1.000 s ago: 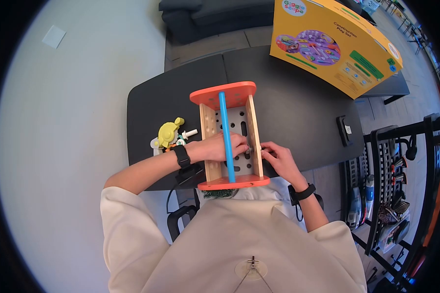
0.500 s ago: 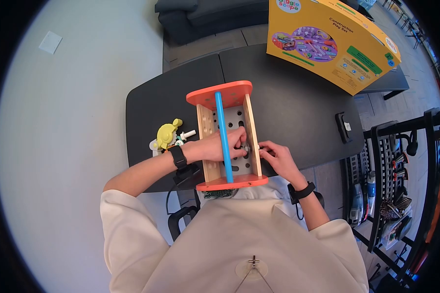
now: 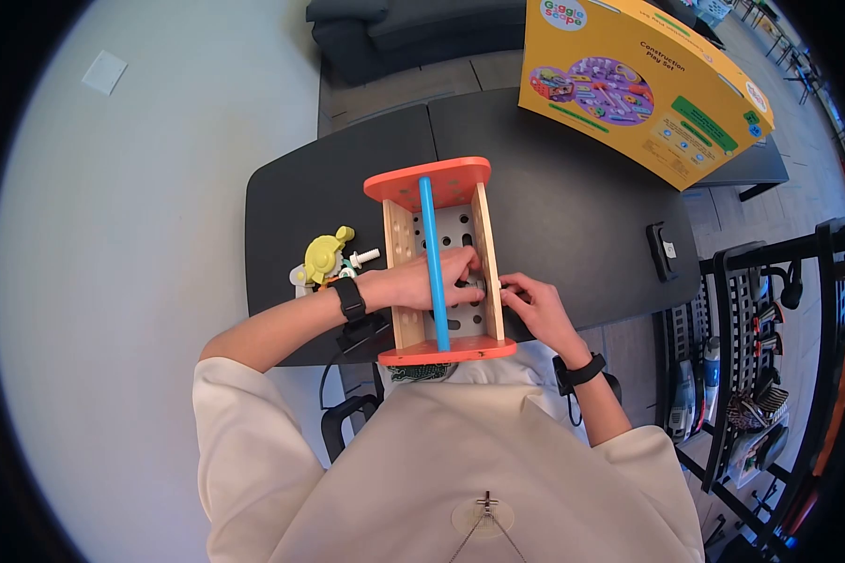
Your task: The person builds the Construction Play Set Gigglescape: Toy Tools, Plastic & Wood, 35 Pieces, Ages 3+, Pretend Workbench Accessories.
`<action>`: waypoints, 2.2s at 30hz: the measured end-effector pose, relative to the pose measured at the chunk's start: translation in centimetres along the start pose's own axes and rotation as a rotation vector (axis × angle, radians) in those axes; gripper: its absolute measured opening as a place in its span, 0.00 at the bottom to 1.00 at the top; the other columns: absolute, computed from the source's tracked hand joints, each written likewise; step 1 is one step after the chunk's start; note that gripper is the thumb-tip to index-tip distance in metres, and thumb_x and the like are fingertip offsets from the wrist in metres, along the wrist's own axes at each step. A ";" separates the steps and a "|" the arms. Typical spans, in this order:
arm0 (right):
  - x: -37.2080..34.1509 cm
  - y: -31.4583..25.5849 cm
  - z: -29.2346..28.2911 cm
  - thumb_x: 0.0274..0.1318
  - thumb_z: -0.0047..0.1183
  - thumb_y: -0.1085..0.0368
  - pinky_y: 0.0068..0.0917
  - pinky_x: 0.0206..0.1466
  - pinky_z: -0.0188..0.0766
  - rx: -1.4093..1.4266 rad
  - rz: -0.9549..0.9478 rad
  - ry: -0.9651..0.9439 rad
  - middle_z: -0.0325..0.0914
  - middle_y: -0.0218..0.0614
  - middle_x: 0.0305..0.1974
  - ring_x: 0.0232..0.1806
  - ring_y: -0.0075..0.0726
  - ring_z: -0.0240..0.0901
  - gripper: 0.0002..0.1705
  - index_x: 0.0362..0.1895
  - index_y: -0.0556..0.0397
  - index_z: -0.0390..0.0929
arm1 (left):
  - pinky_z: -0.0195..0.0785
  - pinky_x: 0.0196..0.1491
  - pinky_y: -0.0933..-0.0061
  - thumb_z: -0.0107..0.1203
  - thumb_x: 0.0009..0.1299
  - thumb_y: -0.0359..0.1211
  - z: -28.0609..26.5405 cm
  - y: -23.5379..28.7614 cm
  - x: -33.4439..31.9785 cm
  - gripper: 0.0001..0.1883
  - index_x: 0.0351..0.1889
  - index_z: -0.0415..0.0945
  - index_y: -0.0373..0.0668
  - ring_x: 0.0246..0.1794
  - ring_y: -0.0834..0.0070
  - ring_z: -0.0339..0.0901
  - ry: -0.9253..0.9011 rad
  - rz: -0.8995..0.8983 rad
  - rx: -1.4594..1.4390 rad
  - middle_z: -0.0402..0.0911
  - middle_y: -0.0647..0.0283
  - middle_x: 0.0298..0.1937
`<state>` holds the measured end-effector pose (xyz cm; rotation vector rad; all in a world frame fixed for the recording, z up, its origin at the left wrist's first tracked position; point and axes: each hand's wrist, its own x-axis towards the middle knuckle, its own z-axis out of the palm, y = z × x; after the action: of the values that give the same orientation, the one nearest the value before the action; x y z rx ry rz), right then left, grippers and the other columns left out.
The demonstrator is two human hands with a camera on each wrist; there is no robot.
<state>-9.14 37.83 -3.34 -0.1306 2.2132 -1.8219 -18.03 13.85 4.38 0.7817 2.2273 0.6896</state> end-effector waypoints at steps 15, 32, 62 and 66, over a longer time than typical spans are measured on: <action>-0.1 -0.6 -0.1 0.74 0.61 0.66 0.28 0.47 0.80 -0.001 -0.001 -0.002 0.87 0.38 0.36 0.37 0.25 0.83 0.16 0.59 0.63 0.82 | 0.77 0.52 0.53 0.54 0.84 0.44 0.8 -1.0 0.7 0.20 0.52 0.82 0.33 0.49 0.50 0.85 -0.091 -0.030 0.033 0.86 0.45 0.45; 0.0 -0.3 0.0 0.74 0.60 0.64 0.30 0.47 0.79 -0.031 -0.003 0.003 0.86 0.41 0.37 0.37 0.30 0.82 0.18 0.60 0.64 0.81 | 0.74 0.45 0.52 0.64 0.76 0.45 1.9 -1.4 1.2 0.20 0.44 0.81 0.34 0.41 0.52 0.82 0.043 0.049 0.098 0.84 0.51 0.36; 0.9 -0.8 -0.1 0.86 0.44 0.48 0.30 0.68 0.71 0.344 0.173 -0.179 0.75 0.35 0.57 0.60 0.30 0.75 0.22 0.57 0.56 0.72 | 0.66 0.67 0.55 0.52 0.83 0.36 -5.0 -0.5 -8.3 0.15 0.58 0.83 0.38 0.67 0.57 0.74 0.349 0.016 0.384 0.83 0.54 0.56; 1.0 -2.3 -0.2 0.83 0.45 0.39 0.34 0.72 0.71 0.426 0.309 -0.249 0.71 0.36 0.58 0.65 0.33 0.73 0.27 0.60 0.51 0.66 | 0.70 0.62 0.54 0.48 0.87 0.42 -5.1 -0.4 -8.8 0.19 0.61 0.80 0.37 0.63 0.55 0.76 0.260 0.002 0.112 0.83 0.53 0.54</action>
<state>-10.35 37.28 -1.22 0.0642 1.5441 -1.9287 -16.62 6.26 11.02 0.7855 2.5187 0.7067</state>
